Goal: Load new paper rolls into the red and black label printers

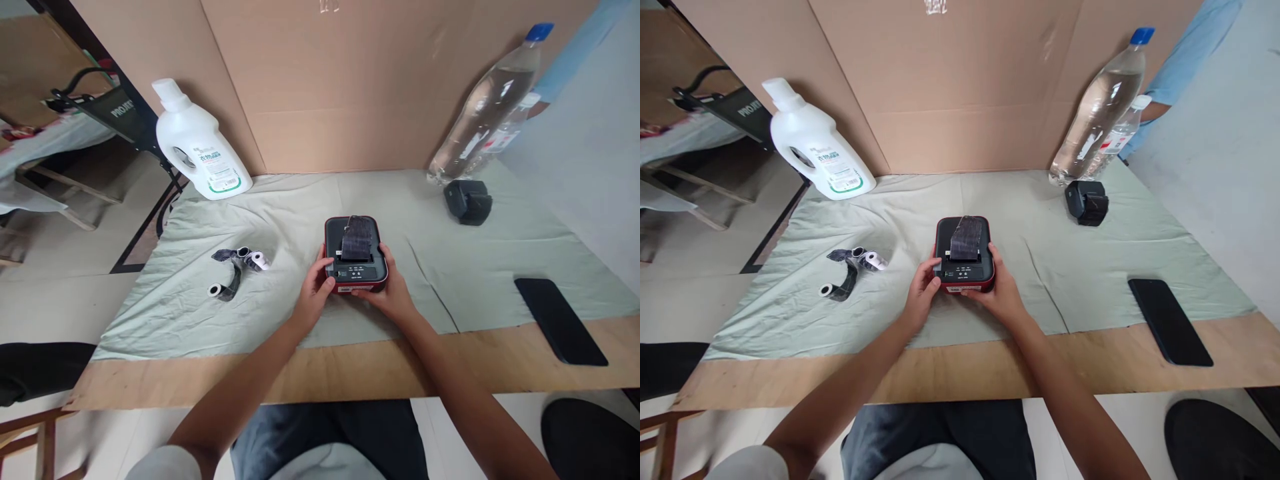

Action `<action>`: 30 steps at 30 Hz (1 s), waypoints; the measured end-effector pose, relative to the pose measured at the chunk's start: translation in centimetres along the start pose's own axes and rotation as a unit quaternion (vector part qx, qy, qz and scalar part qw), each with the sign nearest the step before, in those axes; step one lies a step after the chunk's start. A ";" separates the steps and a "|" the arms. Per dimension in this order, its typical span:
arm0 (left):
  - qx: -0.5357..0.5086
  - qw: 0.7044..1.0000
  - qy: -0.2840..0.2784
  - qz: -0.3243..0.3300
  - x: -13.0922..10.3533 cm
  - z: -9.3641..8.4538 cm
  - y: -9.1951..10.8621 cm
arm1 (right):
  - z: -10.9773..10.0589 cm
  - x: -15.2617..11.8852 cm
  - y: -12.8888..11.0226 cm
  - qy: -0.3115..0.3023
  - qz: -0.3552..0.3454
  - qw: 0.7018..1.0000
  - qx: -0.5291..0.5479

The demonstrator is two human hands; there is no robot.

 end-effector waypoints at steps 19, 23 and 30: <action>0.035 0.999 -0.009 0.038 0.2 -0.1 0.5 | -0.2 -0.1 0.1 0.003 -0.006 1.000 -0.017; 0.009 0.999 -0.017 0.026 0.2 -0.1 0.8 | -0.2 -0.2 0.2 0.003 0.007 1.000 -0.014; -0.010 0.992 0.114 -0.059 1.3 -1.7 2.3 | -0.3 -0.2 0.2 0.007 0.003 1.000 -0.024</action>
Point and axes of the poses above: each hand's wrist, its own x-axis towards the middle knuckle, its own z-axis out of the palm, y = z × x, the point moved 7 cm from there along x, towards the middle knuckle, and after that the axes turned 6 degrees about x, right-handed, at the moved point
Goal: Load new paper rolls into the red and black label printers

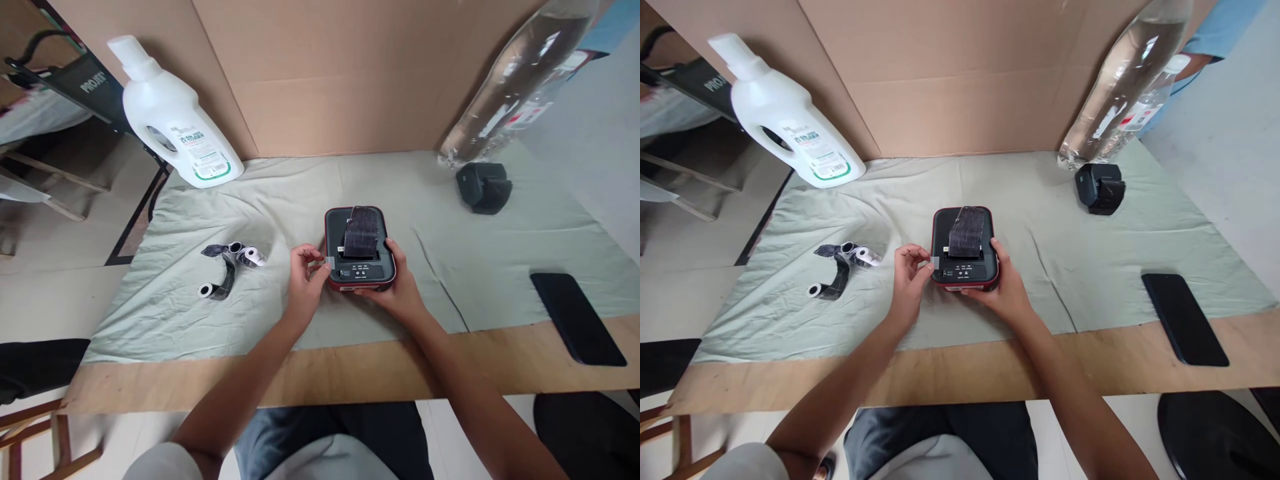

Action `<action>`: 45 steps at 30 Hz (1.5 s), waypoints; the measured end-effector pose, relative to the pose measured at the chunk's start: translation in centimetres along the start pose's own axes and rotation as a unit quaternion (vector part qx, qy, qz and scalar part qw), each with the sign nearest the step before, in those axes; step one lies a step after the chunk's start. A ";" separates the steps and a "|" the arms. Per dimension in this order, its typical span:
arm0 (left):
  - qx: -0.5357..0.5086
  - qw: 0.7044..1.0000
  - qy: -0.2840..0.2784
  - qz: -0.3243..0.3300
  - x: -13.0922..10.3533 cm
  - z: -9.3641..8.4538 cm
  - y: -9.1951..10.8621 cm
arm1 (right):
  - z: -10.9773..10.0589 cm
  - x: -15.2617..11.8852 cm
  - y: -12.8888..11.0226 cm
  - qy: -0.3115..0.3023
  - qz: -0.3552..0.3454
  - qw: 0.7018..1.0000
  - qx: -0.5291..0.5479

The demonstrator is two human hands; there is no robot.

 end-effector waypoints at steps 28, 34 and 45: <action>-0.067 0.949 -0.149 -0.270 2.0 1.6 -1.8 | -0.1 0.1 -0.2 -0.002 0.026 1.000 0.004; -0.059 0.946 -0.160 -0.275 1.8 1.5 -1.6 | -0.1 0.1 -0.1 0.000 0.028 1.000 0.003; -0.055 0.952 -0.146 -0.262 1.8 1.7 -1.4 | -0.1 0.4 -0.1 0.001 -0.007 1.000 0.003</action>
Point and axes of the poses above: each hand's wrist, its own x-axis towards the middle knuckle, its own z-axis out of the palm, y = z × x, the point moved 7 cm from there along x, towards the middle knuckle, and after that the axes turned 6 degrees about x, right-handed, at the moved point
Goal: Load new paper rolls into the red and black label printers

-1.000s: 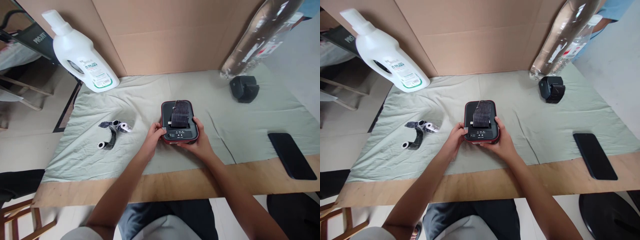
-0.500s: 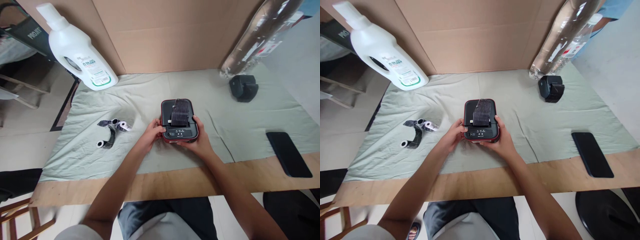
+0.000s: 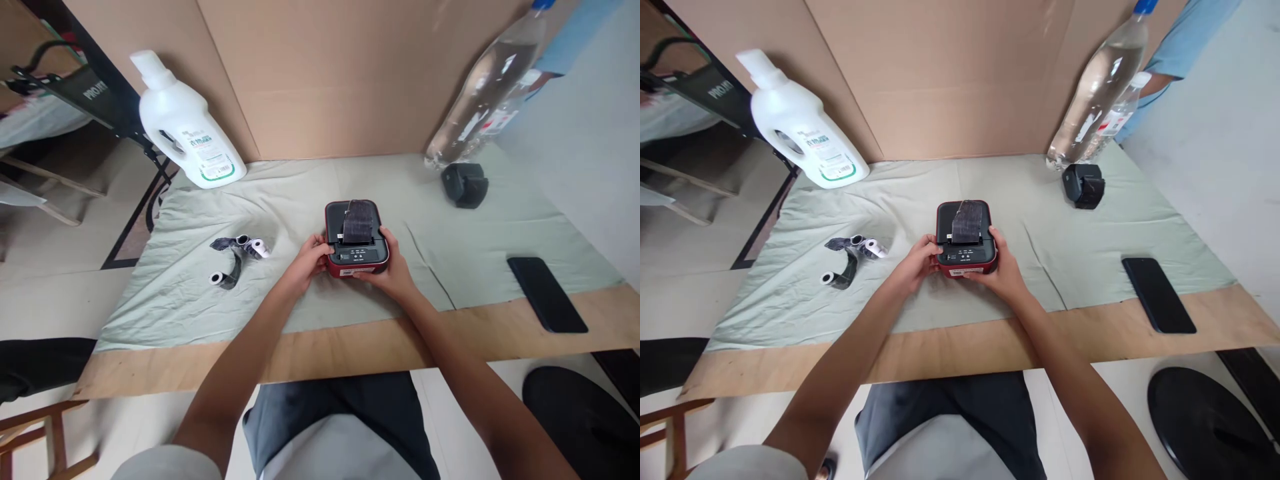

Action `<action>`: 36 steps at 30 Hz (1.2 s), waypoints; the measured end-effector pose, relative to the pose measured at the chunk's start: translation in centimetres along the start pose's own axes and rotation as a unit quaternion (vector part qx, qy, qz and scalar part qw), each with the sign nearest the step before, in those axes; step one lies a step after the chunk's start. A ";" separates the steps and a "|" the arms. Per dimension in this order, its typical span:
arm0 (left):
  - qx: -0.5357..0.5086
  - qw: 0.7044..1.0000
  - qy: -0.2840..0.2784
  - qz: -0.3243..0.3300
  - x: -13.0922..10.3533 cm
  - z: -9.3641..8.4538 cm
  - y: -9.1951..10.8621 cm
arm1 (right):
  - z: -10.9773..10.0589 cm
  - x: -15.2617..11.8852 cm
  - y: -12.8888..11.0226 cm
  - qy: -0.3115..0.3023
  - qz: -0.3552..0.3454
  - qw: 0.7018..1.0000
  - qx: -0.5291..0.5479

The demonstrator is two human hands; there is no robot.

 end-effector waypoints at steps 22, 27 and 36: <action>0.372 0.780 0.045 0.501 -2.6 2.4 3.9 | -0.7 0.5 -0.6 -0.037 -0.065 0.997 -0.021; 0.394 0.749 0.039 0.531 -3.9 2.9 1.1 | -1.4 0.6 -0.5 -0.046 -0.101 0.994 -0.009; 0.416 0.694 0.038 0.586 -4.4 3.4 0.8 | -1.5 8.1 -2.7 0.021 -0.038 0.999 0.011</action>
Point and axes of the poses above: each hand's wrist, its own x-axis towards the middle knuckle, its own z-axis out of the palm, y = z × x, the point moved 7 cm from there along x, towards the middle knuckle, and after that the axes turned 6 degrees about x, right-handed, at the moved point
